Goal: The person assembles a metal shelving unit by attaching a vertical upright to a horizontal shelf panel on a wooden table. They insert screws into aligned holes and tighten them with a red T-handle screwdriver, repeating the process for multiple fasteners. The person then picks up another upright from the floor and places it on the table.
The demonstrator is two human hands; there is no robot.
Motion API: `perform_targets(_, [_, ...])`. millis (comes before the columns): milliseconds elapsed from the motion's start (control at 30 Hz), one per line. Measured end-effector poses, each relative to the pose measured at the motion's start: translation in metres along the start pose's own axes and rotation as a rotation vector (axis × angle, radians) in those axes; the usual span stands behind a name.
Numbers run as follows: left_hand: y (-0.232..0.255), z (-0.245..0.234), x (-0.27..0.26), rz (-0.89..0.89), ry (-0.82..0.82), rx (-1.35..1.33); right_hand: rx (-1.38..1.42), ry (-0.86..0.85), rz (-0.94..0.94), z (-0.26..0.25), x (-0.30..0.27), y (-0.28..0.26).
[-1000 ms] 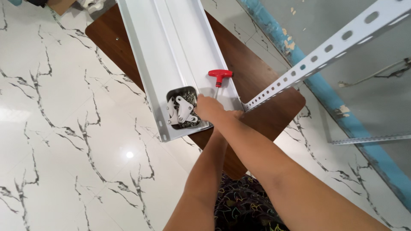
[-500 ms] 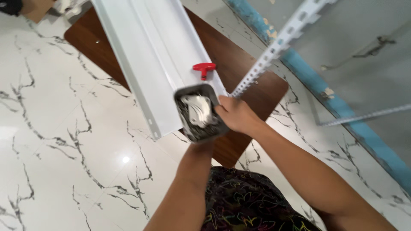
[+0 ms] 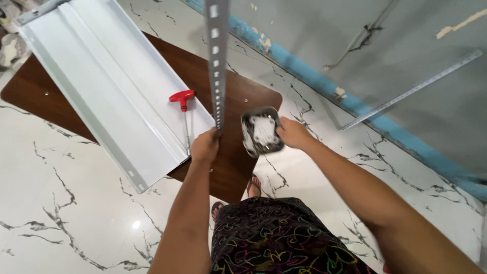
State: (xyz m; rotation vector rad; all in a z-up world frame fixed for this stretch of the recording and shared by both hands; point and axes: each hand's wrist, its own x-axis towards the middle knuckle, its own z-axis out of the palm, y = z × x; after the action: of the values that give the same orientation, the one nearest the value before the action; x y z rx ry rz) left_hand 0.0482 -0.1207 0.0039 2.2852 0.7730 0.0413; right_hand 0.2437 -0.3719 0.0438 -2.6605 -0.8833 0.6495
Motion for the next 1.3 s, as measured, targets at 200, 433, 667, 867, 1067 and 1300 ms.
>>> perform_targets(200, [0.009, 0.000, -0.003, -0.035, 0.018, 0.025, 0.070, 0.059, 0.157, 0.058, 0.080, 0.003])
perform_targets(433, [0.009, 0.005, -0.002, -0.021, 0.083, 0.049, 0.176, -0.026, 0.125, 0.043, 0.085, -0.014])
perform_targets(667, [0.015, 0.009, -0.005, -0.033, 0.142, 0.021, 0.145, 0.336, -0.173, -0.007, 0.072, -0.023])
perform_targets(867, [0.016, 0.010, -0.006, -0.044, 0.159, -0.003, -0.167, 0.089, -0.511, -0.018, 0.079, -0.034])
perform_targets(1067, [0.019, 0.007, -0.004, -0.096, 0.124, 0.019, -0.185, 0.365, -0.357, -0.019, 0.103, -0.040])
perform_targets(1300, [0.026, 0.001, -0.007, -0.110, 0.120, -0.045, -0.232, 0.323, -0.622, -0.014, 0.136, -0.033])
